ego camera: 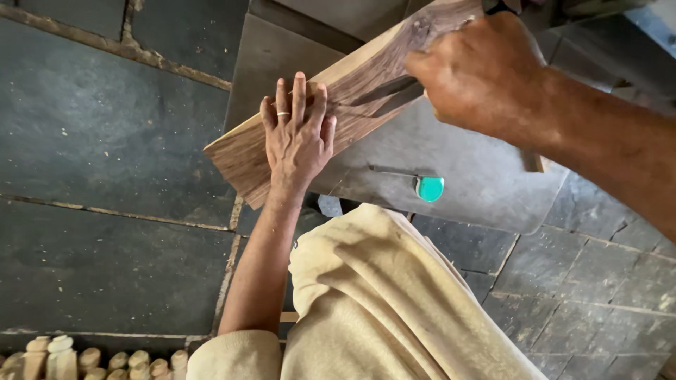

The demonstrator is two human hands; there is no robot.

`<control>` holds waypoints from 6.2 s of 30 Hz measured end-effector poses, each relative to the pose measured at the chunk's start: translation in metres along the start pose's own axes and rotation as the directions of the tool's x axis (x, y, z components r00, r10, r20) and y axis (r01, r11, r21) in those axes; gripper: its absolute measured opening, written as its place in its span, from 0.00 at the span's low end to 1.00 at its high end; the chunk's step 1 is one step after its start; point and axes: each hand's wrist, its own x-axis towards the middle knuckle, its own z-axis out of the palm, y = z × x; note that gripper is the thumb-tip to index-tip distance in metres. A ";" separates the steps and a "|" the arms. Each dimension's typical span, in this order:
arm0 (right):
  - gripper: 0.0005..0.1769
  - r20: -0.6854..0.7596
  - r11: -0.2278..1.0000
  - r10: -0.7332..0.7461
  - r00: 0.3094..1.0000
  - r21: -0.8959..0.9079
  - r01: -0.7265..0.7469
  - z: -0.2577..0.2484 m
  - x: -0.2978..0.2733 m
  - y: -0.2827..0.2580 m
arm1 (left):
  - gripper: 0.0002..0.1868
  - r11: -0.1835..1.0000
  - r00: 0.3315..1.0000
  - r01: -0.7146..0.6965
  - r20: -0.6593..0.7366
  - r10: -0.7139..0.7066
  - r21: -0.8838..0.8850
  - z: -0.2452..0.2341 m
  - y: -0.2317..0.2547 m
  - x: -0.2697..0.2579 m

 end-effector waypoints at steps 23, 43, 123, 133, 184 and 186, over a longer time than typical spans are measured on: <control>0.22 -0.400 0.985 -0.047 0.915 -0.173 -0.025 -0.014 0.024 -0.082 | 0.29 0.998 0.997 0.061 -0.037 -0.061 -0.008 -0.009 0.011 -0.005; 0.06 -0.352 0.994 -0.109 0.930 -0.032 0.104 0.006 0.015 -0.038 | 0.30 0.997 0.997 0.069 -0.041 -0.070 -0.040 -0.002 0.007 -0.003; 0.14 -0.344 0.772 0.252 0.905 0.635 0.026 0.015 -0.040 -0.052 | 0.12 0.924 0.967 -0.056 -0.251 -0.045 -0.378 0.030 0.033 -0.004; 0.12 -0.436 0.808 0.227 0.871 0.584 0.082 0.018 -0.039 -0.050 | 0.15 0.958 0.981 -0.020 -0.193 -0.037 -0.286 0.032 0.032 -0.005; 0.31 -0.240 0.797 0.448 0.861 0.543 -0.264 0.020 -0.043 -0.016 | 0.10 0.984 0.992 -0.097 -0.100 0.083 -0.148 0.049 0.052 0.019; 0.32 -0.232 0.788 0.459 0.858 0.552 -0.272 0.022 -0.044 -0.014 | 0.10 0.988 0.994 -0.076 -0.084 0.065 -0.135 0.049 0.053 0.019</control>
